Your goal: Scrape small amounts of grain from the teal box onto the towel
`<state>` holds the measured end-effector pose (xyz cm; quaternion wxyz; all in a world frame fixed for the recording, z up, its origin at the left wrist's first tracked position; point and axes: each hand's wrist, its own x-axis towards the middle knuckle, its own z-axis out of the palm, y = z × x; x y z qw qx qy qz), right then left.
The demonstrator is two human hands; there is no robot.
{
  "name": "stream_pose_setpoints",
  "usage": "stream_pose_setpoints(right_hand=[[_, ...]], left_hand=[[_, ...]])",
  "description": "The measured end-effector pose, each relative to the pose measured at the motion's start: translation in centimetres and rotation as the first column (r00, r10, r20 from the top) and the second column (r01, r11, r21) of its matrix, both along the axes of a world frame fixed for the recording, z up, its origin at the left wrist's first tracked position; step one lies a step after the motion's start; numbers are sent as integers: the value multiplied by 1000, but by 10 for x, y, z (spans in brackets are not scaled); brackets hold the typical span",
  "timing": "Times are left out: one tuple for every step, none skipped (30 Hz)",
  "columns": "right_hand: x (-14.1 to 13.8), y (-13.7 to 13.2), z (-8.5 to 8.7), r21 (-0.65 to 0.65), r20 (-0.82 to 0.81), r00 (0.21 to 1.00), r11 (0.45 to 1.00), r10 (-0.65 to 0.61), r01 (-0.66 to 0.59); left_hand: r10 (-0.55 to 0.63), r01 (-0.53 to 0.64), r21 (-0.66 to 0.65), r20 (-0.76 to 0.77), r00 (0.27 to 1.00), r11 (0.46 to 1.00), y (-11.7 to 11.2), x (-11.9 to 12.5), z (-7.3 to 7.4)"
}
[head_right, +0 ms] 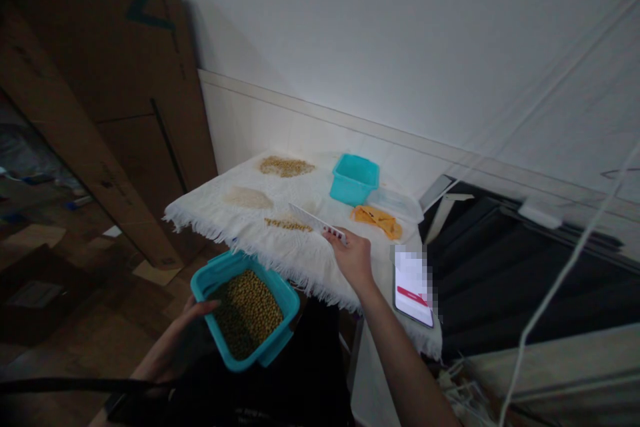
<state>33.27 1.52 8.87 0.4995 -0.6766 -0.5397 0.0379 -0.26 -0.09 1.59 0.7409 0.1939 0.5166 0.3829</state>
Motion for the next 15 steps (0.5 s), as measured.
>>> stream_pose_setpoints(right_hand=[[0, -3, 1, 14, 10, 1000, 1000, -20, 20], [0, -6, 1, 34, 27, 998, 998, -53, 52], [0, -11, 1, 51, 51, 994, 994, -94, 92], [-1, -16, 0, 61, 82, 987, 989, -140, 136], [-1, -22, -1, 63, 118, 975, 981, -188, 181], [-3, -28, -2, 58, 159, 960, 973, -230, 223], [-4, -34, -5, 53, 203, 943, 965, -263, 258], [-7, -39, -7, 49, 248, 927, 959, -283, 280], [-9, -43, -10, 49, 291, 912, 957, -289, 287], [-12, -46, -12, 54, 328, 901, 958, -284, 282], [-15, -47, -13, 62, 359, 893, 962, -271, 267], [-17, -47, -14, 70, 383, 887, 966, -258, 250], [-19, -47, -14, 83, 400, 881, 968, -250, 237], [-21, -46, -14, 97, 414, 875, 968, -250, 230], [-22, -45, -14, 113, 427, 867, 967, -256, 229]], left_hand=[[-3, 3, -1, -6, 1000, 1000, 0, 0, 0], [-9, 9, 0, -4, 1000, 1000, -1, 1, 0], [-16, 16, 4, 6, 1000, 1000, -2, 1, -1], [-24, 24, 11, 23, 999, 1000, -3, 2, -1], [-31, 31, 19, 38, 999, 999, -4, 3, -1], [-38, 36, 26, 51, 998, 999, -5, 3, -1], [-43, 41, 27, 62, 997, 999, -6, 3, -1], [-51, 49, 26, 74, 996, 998, -7, 3, 0], [-63, 61, 27, 86, 994, 998, -8, 3, 1], [-80, 77, 33, 98, 992, 996, -9, 3, 2], [-98, 94, 42, 111, 989, 995, -10, 2, 3], [-112, 105, 56, 126, 986, 993, -11, 1, 5], [-122, 113, 69, 141, 982, 991, -12, 1, 6], [-125, 114, 78, 156, 980, 990, -13, 0, 7], [-122, 110, 83, 167, 978, 991, -13, 0, 8]])
